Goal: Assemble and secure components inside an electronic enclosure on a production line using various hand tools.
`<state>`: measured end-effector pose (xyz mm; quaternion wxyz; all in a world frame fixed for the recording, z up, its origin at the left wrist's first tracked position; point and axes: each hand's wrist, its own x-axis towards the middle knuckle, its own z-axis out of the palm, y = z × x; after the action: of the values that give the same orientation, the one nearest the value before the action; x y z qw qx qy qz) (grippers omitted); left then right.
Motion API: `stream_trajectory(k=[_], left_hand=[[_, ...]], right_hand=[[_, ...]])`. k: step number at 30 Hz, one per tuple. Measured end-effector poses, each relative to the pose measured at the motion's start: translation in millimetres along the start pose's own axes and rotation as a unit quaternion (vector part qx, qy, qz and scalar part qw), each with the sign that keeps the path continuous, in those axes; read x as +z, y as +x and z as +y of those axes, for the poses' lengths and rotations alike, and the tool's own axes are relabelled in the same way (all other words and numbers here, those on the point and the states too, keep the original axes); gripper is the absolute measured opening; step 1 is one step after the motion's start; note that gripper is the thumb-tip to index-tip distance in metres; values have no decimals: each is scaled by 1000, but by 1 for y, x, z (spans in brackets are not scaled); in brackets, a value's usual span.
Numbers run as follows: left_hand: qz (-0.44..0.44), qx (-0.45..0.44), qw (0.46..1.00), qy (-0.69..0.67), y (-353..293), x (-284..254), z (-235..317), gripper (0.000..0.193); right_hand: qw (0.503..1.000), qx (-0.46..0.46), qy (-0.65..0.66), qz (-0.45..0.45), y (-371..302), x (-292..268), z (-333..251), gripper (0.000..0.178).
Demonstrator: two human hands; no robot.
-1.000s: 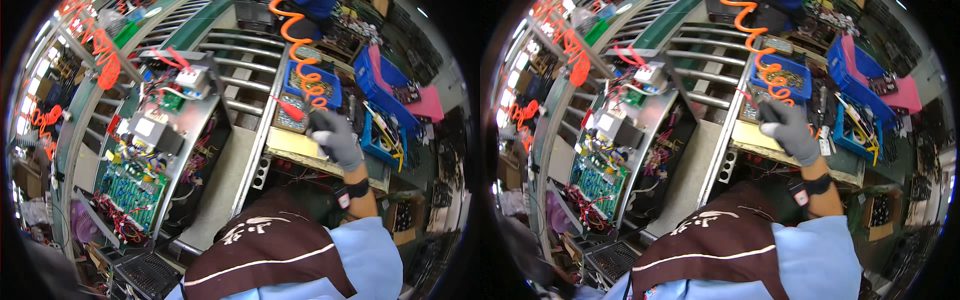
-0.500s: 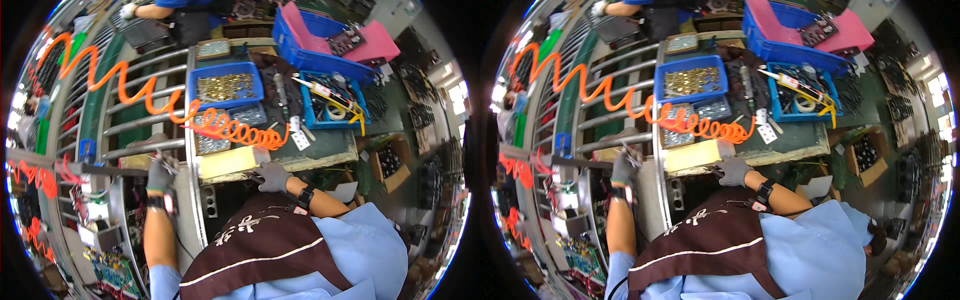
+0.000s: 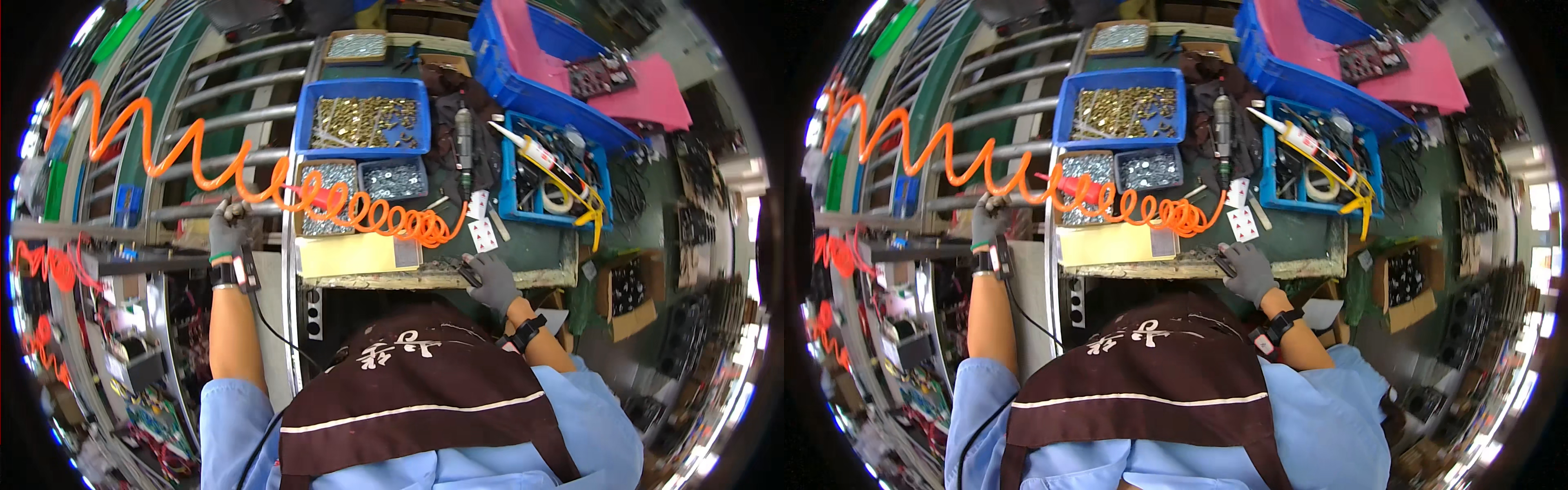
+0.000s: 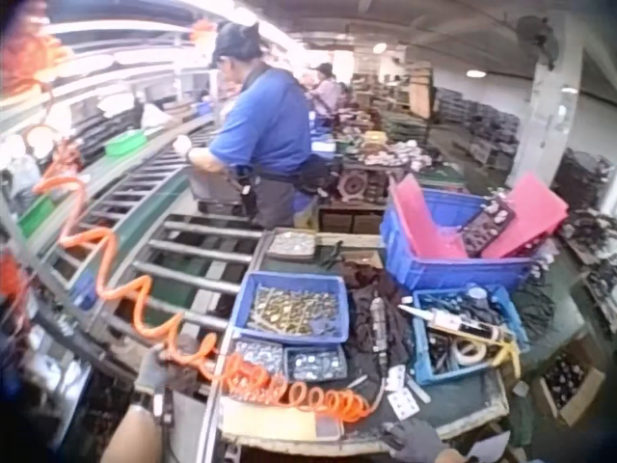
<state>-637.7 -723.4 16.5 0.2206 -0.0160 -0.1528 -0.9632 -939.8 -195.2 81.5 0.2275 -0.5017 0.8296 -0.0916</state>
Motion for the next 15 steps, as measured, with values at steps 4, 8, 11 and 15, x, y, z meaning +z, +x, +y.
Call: stream_trajectory(k=[4, 8, 11, 15], left_hand=[[294, 76, 931, 204, -46, 166, -86, 74], [421, 37, 770, 478, -151, 220, -112, 63], [450, 29, 670, 590, -226, 237, -122, 43], [531, 149, 708, 442, -259, 264, -130, 38]], right_hand=[[997, -66, 43, 15, 14, 15, -5, 65], [987, -153, 47, 14, 29, 16, -16, 64], [989, -138, 8, 42, 34, 15, -16, 61], [980, -92, -77, 162, 26, -1, -21, 49]])
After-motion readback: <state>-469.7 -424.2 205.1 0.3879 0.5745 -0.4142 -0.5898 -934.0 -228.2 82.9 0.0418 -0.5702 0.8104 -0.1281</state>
